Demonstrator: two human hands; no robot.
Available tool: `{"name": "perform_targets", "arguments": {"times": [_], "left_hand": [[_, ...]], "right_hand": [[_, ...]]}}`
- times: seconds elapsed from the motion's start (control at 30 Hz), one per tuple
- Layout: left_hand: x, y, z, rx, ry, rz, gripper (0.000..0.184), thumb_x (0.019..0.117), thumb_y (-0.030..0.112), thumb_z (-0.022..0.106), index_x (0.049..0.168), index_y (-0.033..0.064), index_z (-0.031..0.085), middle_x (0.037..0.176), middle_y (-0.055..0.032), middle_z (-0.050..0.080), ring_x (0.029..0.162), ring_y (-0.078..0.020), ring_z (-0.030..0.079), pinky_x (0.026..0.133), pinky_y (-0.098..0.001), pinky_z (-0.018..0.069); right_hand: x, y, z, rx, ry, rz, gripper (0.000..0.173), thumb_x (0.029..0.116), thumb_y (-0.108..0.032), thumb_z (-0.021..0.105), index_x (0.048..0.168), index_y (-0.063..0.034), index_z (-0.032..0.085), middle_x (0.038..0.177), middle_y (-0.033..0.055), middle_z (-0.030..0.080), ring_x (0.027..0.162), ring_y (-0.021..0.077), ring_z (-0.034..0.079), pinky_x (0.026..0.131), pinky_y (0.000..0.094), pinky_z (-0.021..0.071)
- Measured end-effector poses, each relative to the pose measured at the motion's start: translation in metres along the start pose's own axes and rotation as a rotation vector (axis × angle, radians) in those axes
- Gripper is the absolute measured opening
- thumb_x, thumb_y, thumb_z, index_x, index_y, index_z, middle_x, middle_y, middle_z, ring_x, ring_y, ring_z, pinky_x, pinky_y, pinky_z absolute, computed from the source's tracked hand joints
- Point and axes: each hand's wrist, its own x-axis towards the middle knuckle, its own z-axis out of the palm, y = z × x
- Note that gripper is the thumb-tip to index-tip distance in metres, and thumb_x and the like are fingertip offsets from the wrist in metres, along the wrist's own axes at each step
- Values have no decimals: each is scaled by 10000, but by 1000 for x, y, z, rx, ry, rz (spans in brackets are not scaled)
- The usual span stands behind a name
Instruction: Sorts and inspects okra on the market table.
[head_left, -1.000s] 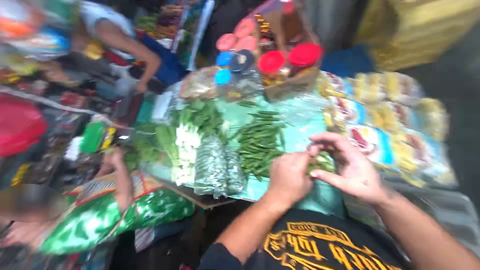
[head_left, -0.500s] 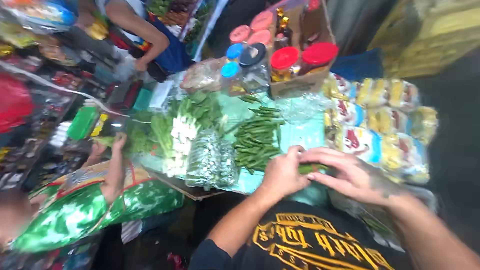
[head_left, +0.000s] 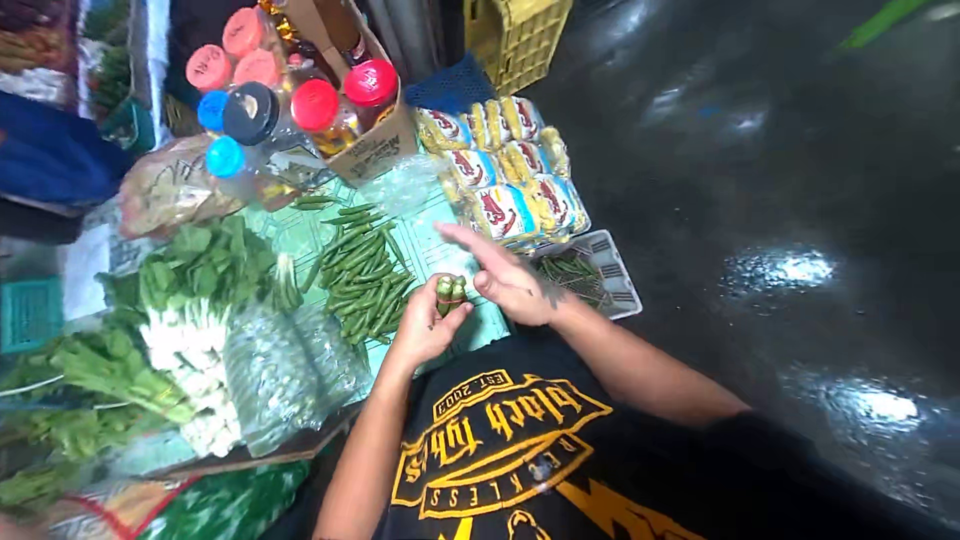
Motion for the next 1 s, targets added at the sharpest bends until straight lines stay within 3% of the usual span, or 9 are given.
{"name": "perform_targets", "arguments": {"times": [0.17,0.27,0.33,0.47,0.6,0.67,0.73,0.9,1.0], "left_hand": [[9,12,23,291,-93,-218,567,796,262,847,1283,63,634,1204,-126,664,1113,-235,647,972,-476,553],[10,5,32,373,-115,-331,963,743,493,889,1463,17,462,1358,-213,558,1127,-325,644,945,-528,565],[3,-9,20,357,-53,-310,932,778,500,861,1478,28,467,1410,-217,536,1148,-332,649,946,-537,574],[-17,-48,-17,321,-26,-424,699,891,478,768,1424,92,534,1367,-152,593,1131,-264,669,942,-502,588],[-31,-59,-31,307,-41,-490,639,923,429,751,1400,62,536,1306,-169,615,1087,-276,678,918,-519,582],[-32,-55,-32,270,-24,-471,613,924,415,749,1386,69,541,1286,-153,624,1060,-252,685,895,-494,590],[-31,-52,-31,233,-2,-447,579,933,399,741,1376,76,555,1282,-139,633,1043,-227,691,886,-468,595],[-32,-65,-30,220,-28,-420,528,942,416,726,1349,111,585,1273,-97,635,1022,-198,690,878,-456,601],[-32,-66,-36,270,23,-394,508,948,429,716,1326,108,608,1274,-117,628,1056,-223,678,891,-482,590]], "right_hand": [[-32,30,19,-45,-92,182,415,971,-371,673,1341,-184,646,1234,72,602,1005,154,652,813,374,611],[-67,71,4,433,86,518,242,994,-178,645,1219,-91,625,1008,69,689,685,129,641,594,308,577],[-105,113,-17,630,297,713,197,1051,-253,555,1234,-179,572,909,14,674,576,96,589,514,264,540],[-184,200,-47,434,513,1309,371,1067,-381,547,1351,-144,524,832,72,596,537,135,537,501,304,511],[-220,230,-43,14,411,1748,557,1074,-371,544,1494,-23,432,1338,310,550,1065,417,623,894,566,525],[-223,236,-36,48,530,1749,630,1088,-380,502,1558,1,330,1464,324,473,1214,458,586,981,592,501],[-215,238,-28,105,579,1657,648,1072,-394,531,1557,-17,323,1446,317,484,1155,442,603,942,586,510],[-196,233,13,193,125,1429,373,1042,-288,604,1319,-39,595,1161,213,683,932,319,694,829,510,578],[-198,230,52,200,13,1317,336,1026,-244,629,1237,17,634,1108,202,691,998,281,676,930,472,549]]}}
